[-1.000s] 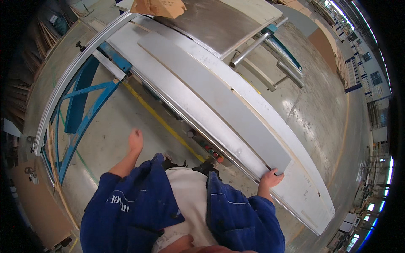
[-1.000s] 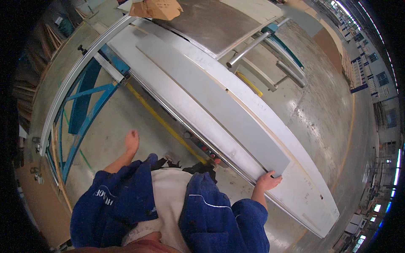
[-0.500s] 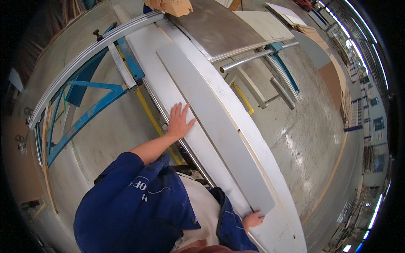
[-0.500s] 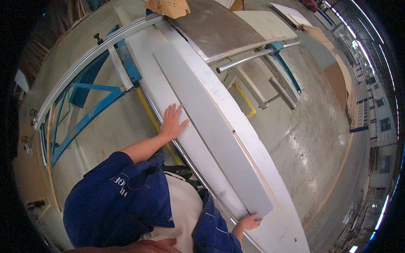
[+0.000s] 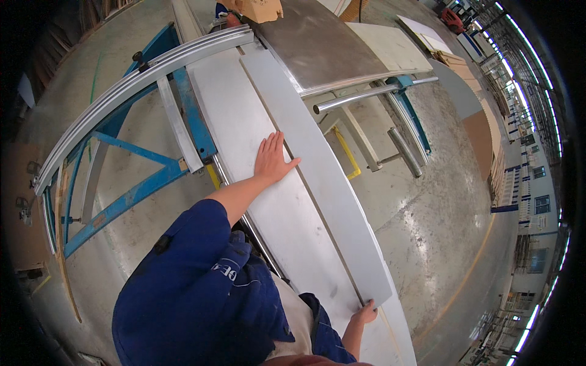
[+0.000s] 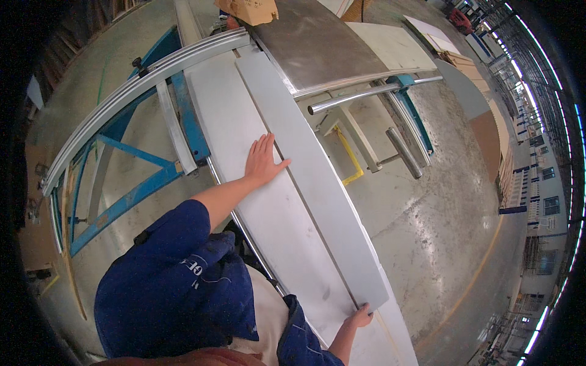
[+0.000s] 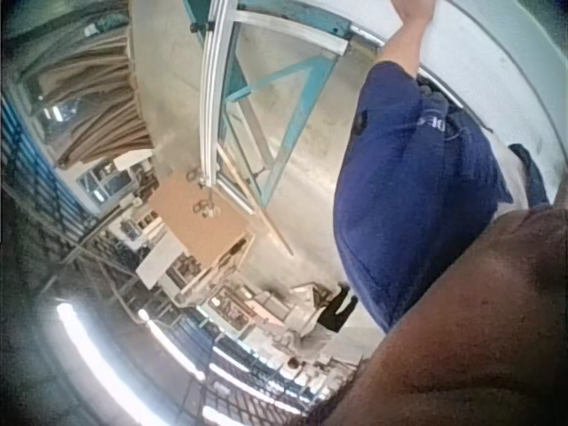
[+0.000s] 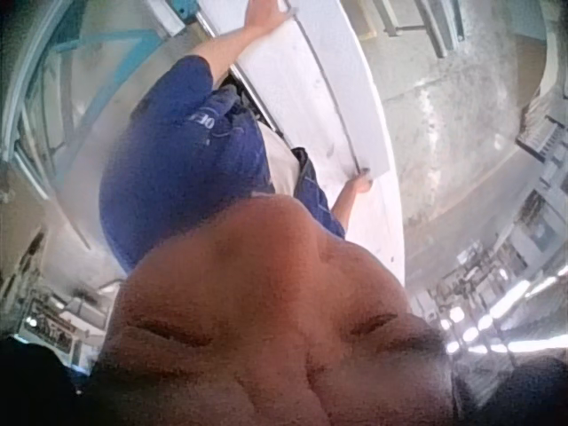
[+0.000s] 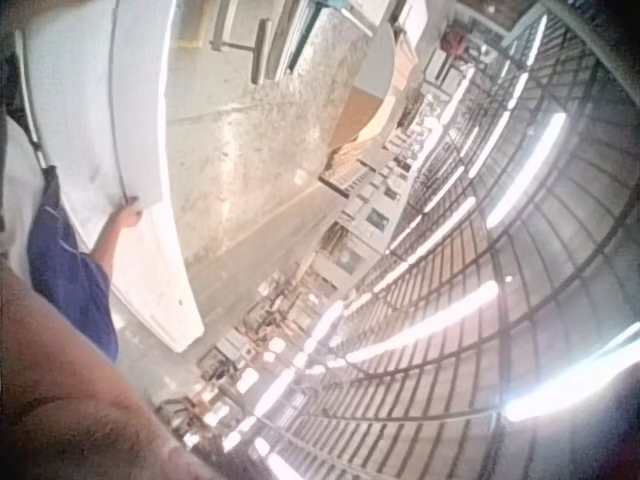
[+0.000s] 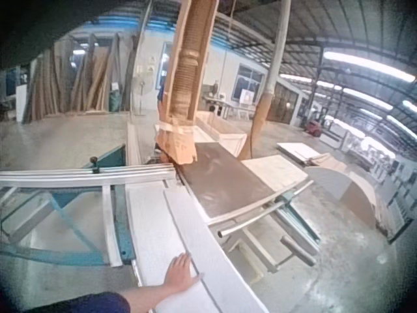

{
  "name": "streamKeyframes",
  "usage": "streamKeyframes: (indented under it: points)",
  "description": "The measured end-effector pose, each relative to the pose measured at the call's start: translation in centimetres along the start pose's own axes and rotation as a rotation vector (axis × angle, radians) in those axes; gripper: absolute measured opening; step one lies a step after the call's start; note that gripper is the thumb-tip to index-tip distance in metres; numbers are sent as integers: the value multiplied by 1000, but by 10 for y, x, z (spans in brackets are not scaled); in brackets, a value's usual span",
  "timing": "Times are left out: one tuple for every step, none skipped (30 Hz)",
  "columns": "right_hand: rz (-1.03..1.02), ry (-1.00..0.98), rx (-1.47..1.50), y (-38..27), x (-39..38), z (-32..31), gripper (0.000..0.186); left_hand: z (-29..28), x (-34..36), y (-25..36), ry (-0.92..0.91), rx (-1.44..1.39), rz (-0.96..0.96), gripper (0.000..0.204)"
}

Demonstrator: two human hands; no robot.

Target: The person places a wood panel onto a sliding table saw, aligns it with a guide rail, and feeds it through the saw blade to trim the edge, then repeats the process with a larger grey panel.

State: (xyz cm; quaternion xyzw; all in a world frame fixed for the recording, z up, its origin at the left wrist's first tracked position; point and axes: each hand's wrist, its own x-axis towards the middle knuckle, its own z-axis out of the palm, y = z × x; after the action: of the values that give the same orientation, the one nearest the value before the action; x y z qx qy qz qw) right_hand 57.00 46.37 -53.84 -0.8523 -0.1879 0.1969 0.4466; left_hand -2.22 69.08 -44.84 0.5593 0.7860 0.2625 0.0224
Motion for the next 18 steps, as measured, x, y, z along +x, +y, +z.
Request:
streamKeyframes:
  points:
    - [-9,-17,-18,-11,3,9,59,1,11,1,7,1,6,101]
    - [-18,-35,-36,-22,4,16,58,1,21,3,15,1,11,102]
    - [1,-37,-33,-30,6,23,57,2,31,5,23,2,15,102]
    - [21,-35,-40,-35,14,23,57,4,36,10,12,6,11,102]
    - [40,-34,-47,-41,22,23,56,7,40,14,2,11,5,103]
    - [43,-14,-34,-46,30,23,54,10,43,19,-8,16,-1,103]
    - [49,2,-9,-48,33,31,53,10,49,21,-18,28,-10,103]
    - [54,18,17,-51,37,36,51,10,54,23,-27,40,-20,104]
    - [35,7,26,-54,41,40,50,10,58,25,-36,52,-30,104]
    - [18,-3,28,-56,49,40,49,10,61,29,-40,48,-37,104]
    - [0,-12,30,-58,58,39,48,10,62,34,-45,43,-44,104]
    - [11,8,-27,-60,66,41,45,10,64,38,-50,38,-51,105]
    - [46,-11,9,-67,66,46,45,9,66,40,-53,55,-55,105]
    - [84,-25,39,-72,66,45,45,7,65,42,-63,70,-58,105]
    - [123,-38,70,-77,65,45,44,6,65,43,-74,84,-60,105]
    - [110,5,83,-68,67,44,44,3,66,47,-73,86,-51,105]
    - [98,50,96,-60,70,43,43,0,67,51,-73,87,-43,105]
    - [80,82,100,-61,71,44,43,-1,64,52,-71,94,-49,105]
